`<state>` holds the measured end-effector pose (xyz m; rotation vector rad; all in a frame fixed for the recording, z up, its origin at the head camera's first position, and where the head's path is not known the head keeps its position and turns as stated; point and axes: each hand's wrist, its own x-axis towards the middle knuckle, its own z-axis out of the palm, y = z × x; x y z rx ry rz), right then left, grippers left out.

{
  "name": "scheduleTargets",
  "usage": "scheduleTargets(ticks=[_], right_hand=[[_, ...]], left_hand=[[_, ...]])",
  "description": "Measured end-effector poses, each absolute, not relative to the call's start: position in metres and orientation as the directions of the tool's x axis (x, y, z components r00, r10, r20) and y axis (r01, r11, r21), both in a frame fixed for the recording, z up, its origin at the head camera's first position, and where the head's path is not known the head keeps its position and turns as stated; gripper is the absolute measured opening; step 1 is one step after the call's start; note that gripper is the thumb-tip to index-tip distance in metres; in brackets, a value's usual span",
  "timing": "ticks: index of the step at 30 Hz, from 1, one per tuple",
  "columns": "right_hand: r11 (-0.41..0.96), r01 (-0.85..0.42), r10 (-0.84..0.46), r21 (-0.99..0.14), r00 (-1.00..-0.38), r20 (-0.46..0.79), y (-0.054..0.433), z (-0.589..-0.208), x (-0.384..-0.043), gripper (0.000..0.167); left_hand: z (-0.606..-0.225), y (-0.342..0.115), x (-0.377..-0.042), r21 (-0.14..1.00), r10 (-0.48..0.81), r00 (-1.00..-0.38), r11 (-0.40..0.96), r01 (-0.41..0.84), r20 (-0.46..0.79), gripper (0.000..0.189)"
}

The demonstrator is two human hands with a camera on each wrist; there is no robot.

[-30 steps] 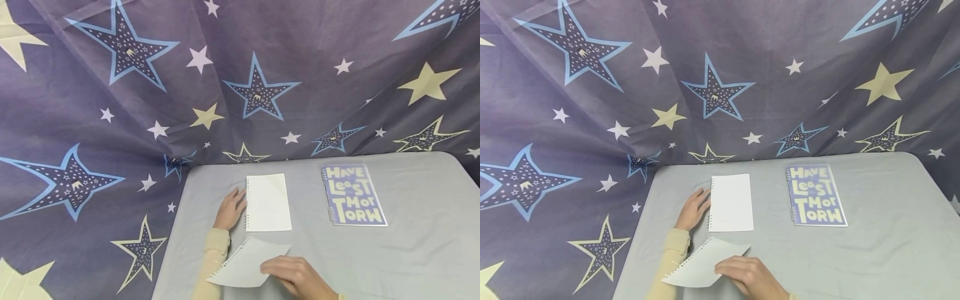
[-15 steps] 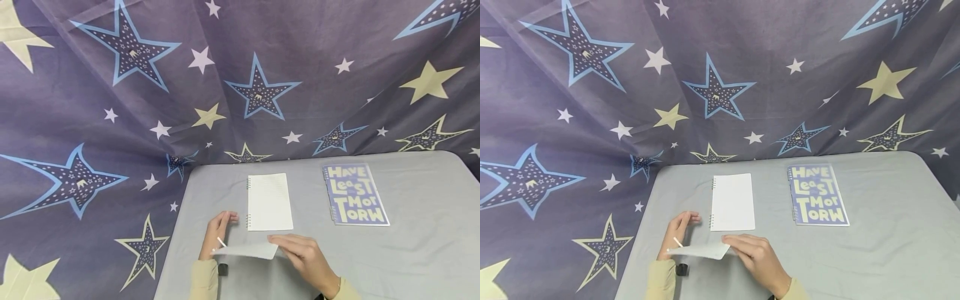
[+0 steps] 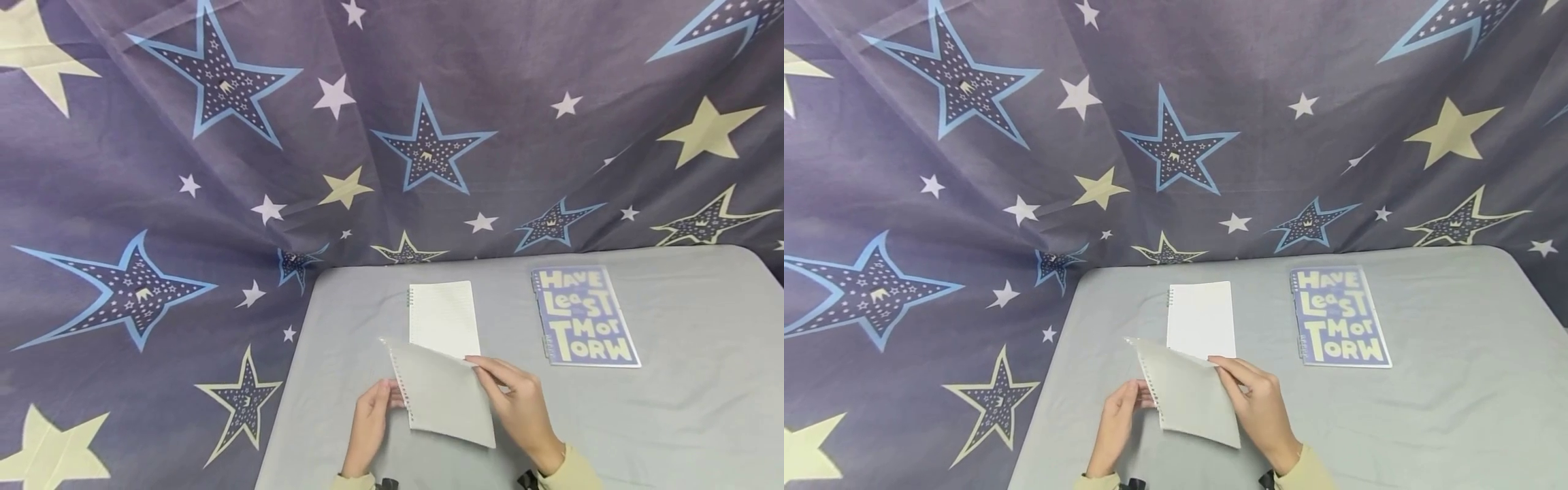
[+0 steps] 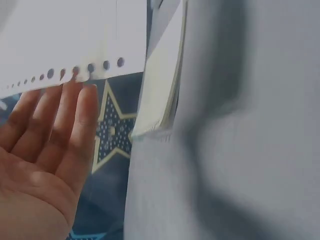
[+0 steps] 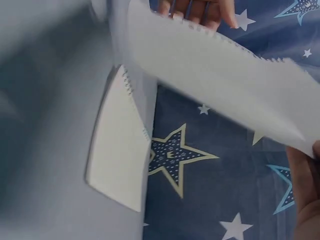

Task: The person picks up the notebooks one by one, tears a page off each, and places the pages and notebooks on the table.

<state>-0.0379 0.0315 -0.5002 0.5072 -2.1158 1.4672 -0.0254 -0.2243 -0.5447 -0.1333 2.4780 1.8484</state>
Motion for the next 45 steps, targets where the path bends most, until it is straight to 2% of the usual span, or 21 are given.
scheduleTargets(ticks=[6, 12, 17, 22, 29, 37, 45], right_hand=[[0.413, -0.431, 0.036, -0.802, -0.873, 0.487, 0.038, -0.513, -0.035, 0.021], [0.431, -0.205, 0.017, -0.878, -0.972, 0.236, 0.046, -0.525, -0.031, 0.008], [0.482, -0.073, -0.029, -0.873, -0.997, 0.068, 0.053, -0.539, -0.028, 0.004], [0.579, -0.036, -0.098, -0.815, -0.995, -0.025, 0.06, -0.556, -0.028, 0.011], [0.666, -0.034, -0.165, -0.745, -0.981, -0.103, 0.068, -0.57, -0.025, 0.044], [0.707, -0.015, -0.145, -0.707, -0.982, -0.125, 0.069, -0.573, -0.022, 0.045], [0.719, 0.002, -0.122, -0.695, -0.984, -0.128, 0.069, -0.576, -0.017, 0.039]], left_hand=[[-0.546, -0.208, -0.013, 0.9, -0.126, -0.981, 0.396, -0.184, -0.146, 0.028], [-0.554, -0.199, -0.002, 0.836, -0.141, -0.966, 0.486, -0.256, -0.215, 0.026], [-0.563, -0.197, 0.01, 0.826, -0.106, -0.951, 0.474, -0.306, -0.291, 0.028], [-0.571, -0.193, 0.02, 0.825, -0.082, -0.931, 0.441, -0.354, -0.356, 0.028], [-0.577, -0.188, 0.027, 0.804, -0.057, -0.909, 0.446, -0.394, -0.414, 0.028], [-0.579, -0.186, 0.03, 0.79, -0.021, -0.917, 0.5, -0.355, -0.399, 0.03], [-0.582, -0.179, 0.031, 0.731, -0.062, -0.929, 0.599, -0.327, -0.365, 0.032]])
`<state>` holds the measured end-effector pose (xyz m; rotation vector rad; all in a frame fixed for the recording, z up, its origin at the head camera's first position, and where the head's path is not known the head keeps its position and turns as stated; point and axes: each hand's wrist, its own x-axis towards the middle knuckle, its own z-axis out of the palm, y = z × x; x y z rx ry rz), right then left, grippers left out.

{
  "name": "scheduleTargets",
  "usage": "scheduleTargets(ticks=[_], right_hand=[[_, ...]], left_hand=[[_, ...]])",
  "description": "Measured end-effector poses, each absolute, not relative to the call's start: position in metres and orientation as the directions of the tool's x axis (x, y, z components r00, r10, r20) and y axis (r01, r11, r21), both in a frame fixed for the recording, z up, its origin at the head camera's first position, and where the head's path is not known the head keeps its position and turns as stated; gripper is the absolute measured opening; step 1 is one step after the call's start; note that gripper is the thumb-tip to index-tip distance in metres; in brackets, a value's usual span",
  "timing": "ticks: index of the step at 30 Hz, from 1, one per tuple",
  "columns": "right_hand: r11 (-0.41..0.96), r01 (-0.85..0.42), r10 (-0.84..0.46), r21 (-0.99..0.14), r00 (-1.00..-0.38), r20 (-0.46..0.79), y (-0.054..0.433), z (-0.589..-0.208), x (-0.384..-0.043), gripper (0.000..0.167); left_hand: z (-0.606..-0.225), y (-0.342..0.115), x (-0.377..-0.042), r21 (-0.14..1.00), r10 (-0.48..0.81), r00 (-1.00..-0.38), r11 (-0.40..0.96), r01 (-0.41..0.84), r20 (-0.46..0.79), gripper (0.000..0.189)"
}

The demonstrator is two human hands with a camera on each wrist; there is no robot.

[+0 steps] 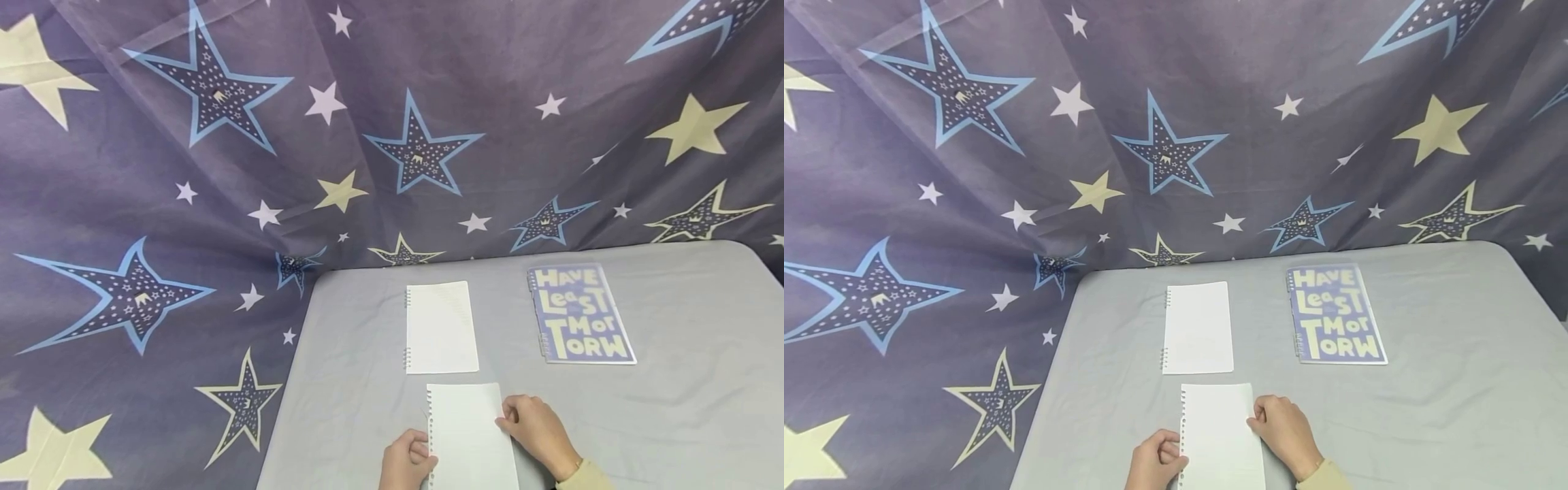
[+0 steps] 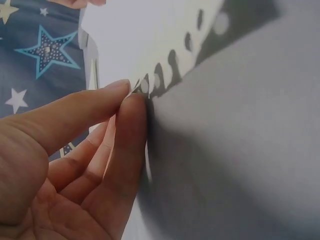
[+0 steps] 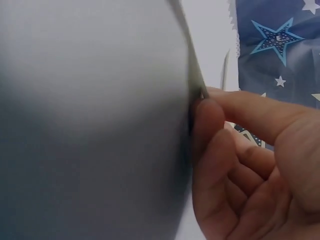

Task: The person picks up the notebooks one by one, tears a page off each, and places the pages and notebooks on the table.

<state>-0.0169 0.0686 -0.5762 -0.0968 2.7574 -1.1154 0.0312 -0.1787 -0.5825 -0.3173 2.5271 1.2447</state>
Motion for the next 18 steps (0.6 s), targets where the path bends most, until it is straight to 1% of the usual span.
scheduleTargets(ticks=[5, 10, 14, 18], right_hand=[[0.728, -0.004, -0.112, -0.686, -0.987, -0.113, 0.068, -0.58, -0.016, 0.037], [0.734, -0.013, -0.106, -0.679, -0.99, -0.096, 0.073, -0.58, -0.016, 0.033], [0.737, -0.003, -0.079, -0.676, -0.993, -0.082, 0.082, -0.577, -0.018, 0.029], [0.746, -0.019, -0.055, -0.666, -0.998, -0.034, 0.095, -0.575, -0.021, 0.025]], left_hand=[[-0.581, -0.174, 0.032, 0.696, -0.093, -0.936, 0.645, -0.316, -0.339, 0.033], [-0.575, -0.17, 0.028, 0.606, -0.138, -0.946, 0.739, -0.295, -0.293, 0.04], [-0.568, -0.163, 0.022, 0.55, -0.183, -0.957, 0.787, -0.281, -0.227, 0.043], [-0.561, -0.152, 0.014, 0.544, -0.155, -0.976, 0.812, -0.214, -0.153, 0.042]])
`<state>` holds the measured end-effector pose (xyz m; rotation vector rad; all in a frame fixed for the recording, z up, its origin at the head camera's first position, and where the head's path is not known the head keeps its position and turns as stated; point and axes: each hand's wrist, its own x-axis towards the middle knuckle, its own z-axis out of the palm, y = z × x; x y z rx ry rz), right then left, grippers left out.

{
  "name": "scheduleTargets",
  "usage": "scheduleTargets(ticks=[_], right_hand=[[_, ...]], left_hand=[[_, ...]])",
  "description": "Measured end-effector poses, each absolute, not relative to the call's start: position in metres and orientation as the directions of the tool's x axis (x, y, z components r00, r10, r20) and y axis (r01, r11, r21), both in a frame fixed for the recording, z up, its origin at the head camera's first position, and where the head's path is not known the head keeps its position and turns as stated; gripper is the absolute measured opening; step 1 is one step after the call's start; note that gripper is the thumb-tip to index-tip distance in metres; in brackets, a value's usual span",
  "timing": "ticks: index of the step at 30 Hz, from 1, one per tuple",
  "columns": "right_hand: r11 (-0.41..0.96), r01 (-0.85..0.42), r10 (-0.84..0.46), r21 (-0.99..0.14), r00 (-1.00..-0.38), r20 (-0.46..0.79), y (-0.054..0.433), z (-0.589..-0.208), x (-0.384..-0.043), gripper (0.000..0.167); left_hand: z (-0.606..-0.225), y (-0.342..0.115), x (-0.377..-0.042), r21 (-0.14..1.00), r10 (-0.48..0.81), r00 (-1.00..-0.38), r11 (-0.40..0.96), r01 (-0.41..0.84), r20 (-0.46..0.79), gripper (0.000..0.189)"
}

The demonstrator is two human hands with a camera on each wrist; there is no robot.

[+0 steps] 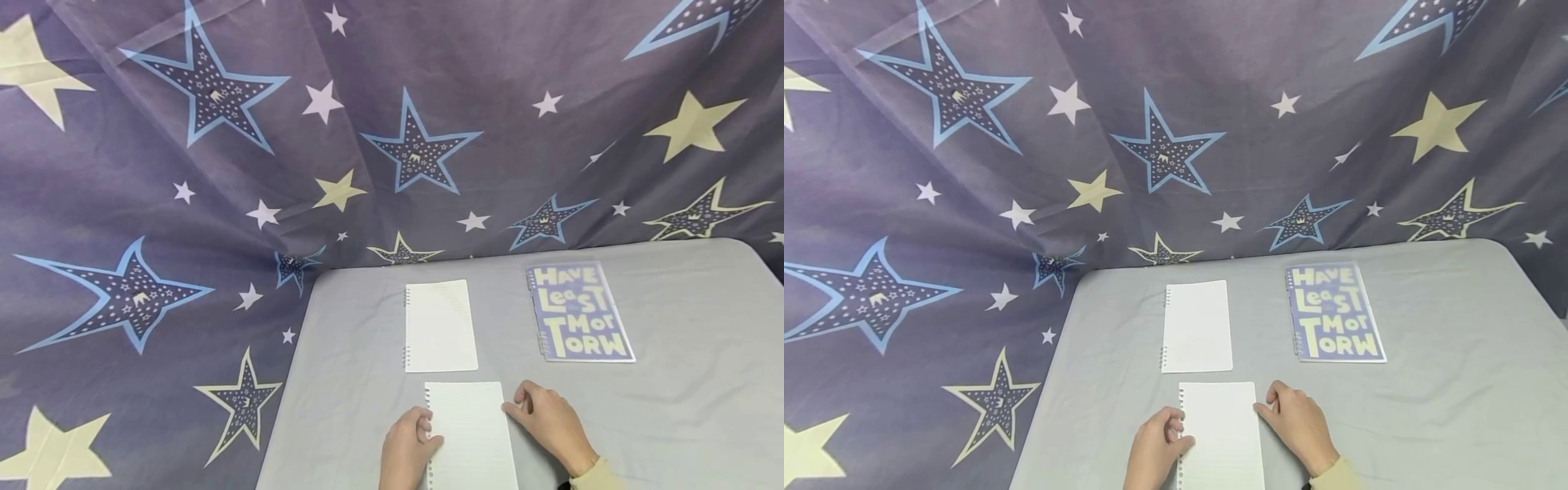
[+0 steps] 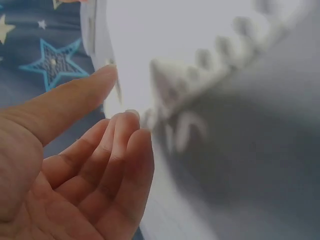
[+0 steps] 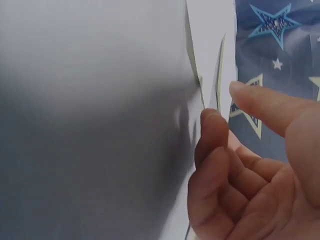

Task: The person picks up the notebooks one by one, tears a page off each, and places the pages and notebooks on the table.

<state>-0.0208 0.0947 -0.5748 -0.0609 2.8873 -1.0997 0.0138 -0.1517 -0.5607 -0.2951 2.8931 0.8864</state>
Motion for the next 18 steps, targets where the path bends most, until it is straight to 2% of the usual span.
scheduleTargets(ticks=[9, 13, 18], right_hand=[[0.774, -0.058, -0.024, -0.63, -0.998, 0.063, 0.133, -0.572, -0.03, 0.02], [0.77, -0.068, 0.009, -0.634, -0.993, 0.117, 0.154, -0.57, -0.036, 0.025], [0.767, -0.06, 0.075, -0.638, -0.98, 0.182, 0.184, -0.568, -0.044, 0.034]], left_hand=[[-0.558, -0.109, -0.008, 0.581, 0.081, -0.994, 0.813, 0.026, -0.069, 0.032], [-0.557, -0.085, -0.021, 0.556, 0.195, -0.981, 0.816, 0.156, -0.011, 0.028], [-0.555, -0.053, -0.04, 0.494, 0.297, -0.955, 0.831, 0.255, -0.006, 0.027]])
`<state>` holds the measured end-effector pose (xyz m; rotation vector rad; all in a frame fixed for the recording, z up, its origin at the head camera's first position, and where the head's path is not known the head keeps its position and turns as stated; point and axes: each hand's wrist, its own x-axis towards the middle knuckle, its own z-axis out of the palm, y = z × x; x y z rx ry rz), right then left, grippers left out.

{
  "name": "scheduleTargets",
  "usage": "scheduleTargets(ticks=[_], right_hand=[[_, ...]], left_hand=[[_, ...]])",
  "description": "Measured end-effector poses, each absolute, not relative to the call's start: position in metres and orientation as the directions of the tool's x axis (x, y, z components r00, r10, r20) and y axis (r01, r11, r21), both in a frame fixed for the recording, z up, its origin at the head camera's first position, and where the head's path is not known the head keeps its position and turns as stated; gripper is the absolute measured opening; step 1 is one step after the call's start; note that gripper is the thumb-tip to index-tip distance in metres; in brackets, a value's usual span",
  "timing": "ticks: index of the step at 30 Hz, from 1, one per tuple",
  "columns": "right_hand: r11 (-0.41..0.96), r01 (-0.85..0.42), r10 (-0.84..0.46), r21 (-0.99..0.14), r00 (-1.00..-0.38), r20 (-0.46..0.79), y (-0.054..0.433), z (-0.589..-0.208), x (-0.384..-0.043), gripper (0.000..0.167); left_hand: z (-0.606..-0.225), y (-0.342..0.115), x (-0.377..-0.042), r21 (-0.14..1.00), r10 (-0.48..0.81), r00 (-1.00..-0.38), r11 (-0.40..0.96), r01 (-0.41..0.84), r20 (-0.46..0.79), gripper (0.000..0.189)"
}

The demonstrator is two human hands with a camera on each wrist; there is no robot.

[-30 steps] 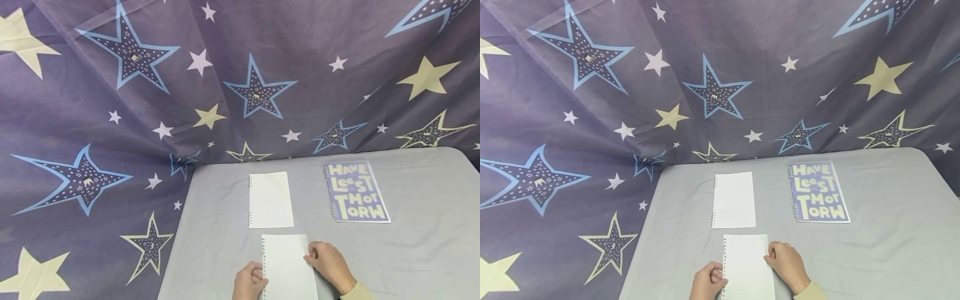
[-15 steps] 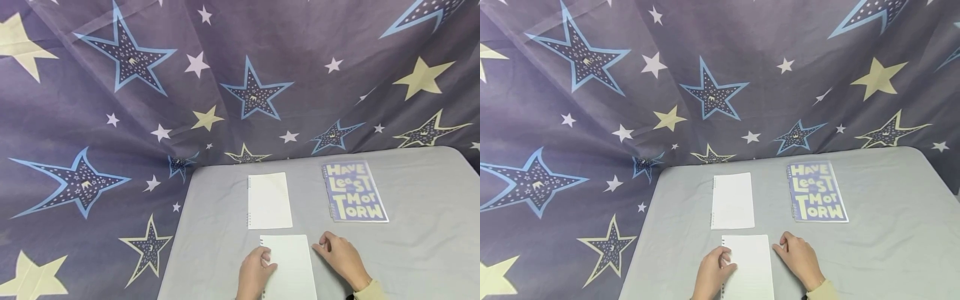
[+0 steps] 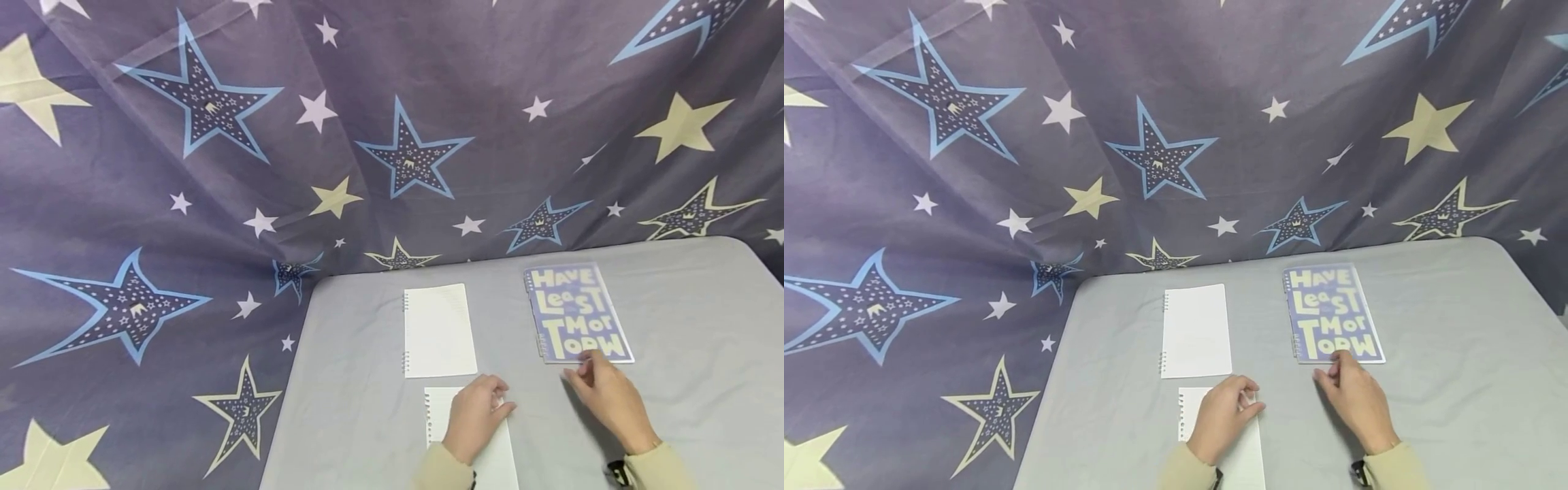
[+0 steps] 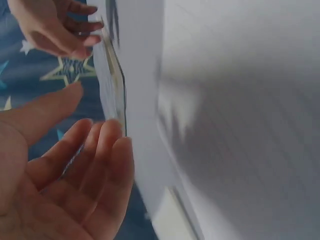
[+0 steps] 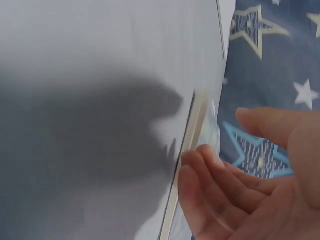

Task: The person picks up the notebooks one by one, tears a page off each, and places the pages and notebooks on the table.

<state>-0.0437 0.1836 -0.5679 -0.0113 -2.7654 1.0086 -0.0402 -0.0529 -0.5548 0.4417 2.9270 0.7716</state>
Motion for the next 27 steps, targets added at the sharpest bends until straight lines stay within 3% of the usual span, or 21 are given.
scheduleTargets(ticks=[12, 20, 27], right_hand=[[0.793, 0.04, 0.142, -0.608, -0.982, 0.121, 0.23, -0.565, -0.056, 0.051], [0.805, 0.054, 0.157, -0.591, -0.98, 0.124, 0.244, -0.57, -0.06, 0.051], [0.802, 0.091, 0.147, -0.591, -0.988, 0.046, 0.246, -0.572, -0.063, 0.054]], left_hand=[[-0.555, 0.022, -0.07, 0.342, 0.435, -0.894, 0.828, 0.445, 0.109, 0.032], [-0.562, 0.049, -0.086, 0.354, 0.398, -0.908, 0.836, 0.419, 0.133, 0.029], [-0.575, 0.063, -0.097, 0.299, 0.391, -0.91, 0.859, 0.416, 0.14, 0.045]])
